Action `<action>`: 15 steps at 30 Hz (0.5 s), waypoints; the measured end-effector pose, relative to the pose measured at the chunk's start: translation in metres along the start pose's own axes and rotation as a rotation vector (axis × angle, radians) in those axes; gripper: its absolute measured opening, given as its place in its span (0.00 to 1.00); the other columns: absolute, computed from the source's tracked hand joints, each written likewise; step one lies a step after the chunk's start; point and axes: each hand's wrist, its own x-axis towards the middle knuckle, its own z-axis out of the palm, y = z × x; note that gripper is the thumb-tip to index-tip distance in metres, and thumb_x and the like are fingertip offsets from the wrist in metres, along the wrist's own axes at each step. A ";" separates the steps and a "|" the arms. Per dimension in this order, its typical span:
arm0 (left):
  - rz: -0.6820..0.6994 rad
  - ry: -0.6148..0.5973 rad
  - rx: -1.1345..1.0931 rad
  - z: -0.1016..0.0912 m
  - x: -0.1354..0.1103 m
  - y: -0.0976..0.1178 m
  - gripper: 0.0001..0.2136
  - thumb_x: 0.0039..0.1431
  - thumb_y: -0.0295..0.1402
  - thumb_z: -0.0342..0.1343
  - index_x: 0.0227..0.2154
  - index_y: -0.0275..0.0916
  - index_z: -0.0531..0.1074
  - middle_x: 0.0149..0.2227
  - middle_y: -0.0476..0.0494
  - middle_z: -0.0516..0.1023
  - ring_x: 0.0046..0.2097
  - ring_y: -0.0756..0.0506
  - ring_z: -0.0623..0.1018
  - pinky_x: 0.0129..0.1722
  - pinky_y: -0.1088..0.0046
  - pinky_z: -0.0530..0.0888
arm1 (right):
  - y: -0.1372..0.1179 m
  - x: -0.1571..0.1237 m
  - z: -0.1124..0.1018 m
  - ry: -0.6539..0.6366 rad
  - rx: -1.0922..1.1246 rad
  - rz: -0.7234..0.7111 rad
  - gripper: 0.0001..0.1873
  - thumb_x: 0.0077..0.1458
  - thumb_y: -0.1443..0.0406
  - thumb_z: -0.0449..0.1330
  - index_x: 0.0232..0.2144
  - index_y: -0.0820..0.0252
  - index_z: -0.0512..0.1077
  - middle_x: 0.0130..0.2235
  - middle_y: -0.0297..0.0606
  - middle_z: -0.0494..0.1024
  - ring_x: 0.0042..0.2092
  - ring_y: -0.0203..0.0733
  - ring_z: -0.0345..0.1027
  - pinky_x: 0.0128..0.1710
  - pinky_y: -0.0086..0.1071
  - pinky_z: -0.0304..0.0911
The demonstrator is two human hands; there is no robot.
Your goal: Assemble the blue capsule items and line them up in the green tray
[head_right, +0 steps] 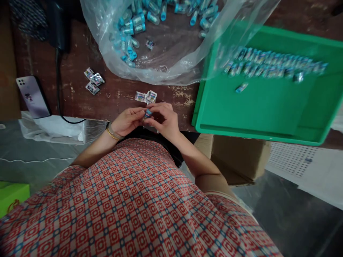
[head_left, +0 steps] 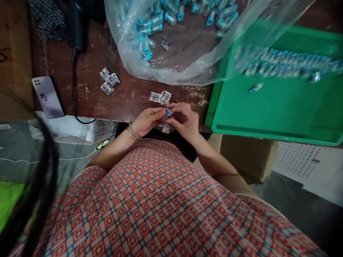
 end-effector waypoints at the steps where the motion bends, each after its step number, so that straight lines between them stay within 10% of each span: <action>1: -0.019 -0.015 -0.035 0.001 -0.001 -0.001 0.25 0.51 0.58 0.72 0.37 0.39 0.83 0.36 0.40 0.86 0.39 0.43 0.86 0.40 0.67 0.82 | -0.001 -0.003 0.000 -0.002 -0.021 -0.011 0.13 0.55 0.52 0.75 0.39 0.47 0.80 0.47 0.34 0.86 0.53 0.51 0.79 0.62 0.53 0.65; 15: 0.010 0.048 -0.053 0.018 0.008 -0.003 0.28 0.51 0.50 0.75 0.51 0.44 0.80 0.42 0.43 0.87 0.43 0.46 0.86 0.43 0.72 0.81 | -0.001 -0.019 -0.001 0.081 0.173 0.131 0.20 0.60 0.56 0.70 0.53 0.47 0.74 0.62 0.41 0.77 0.65 0.49 0.71 0.67 0.49 0.65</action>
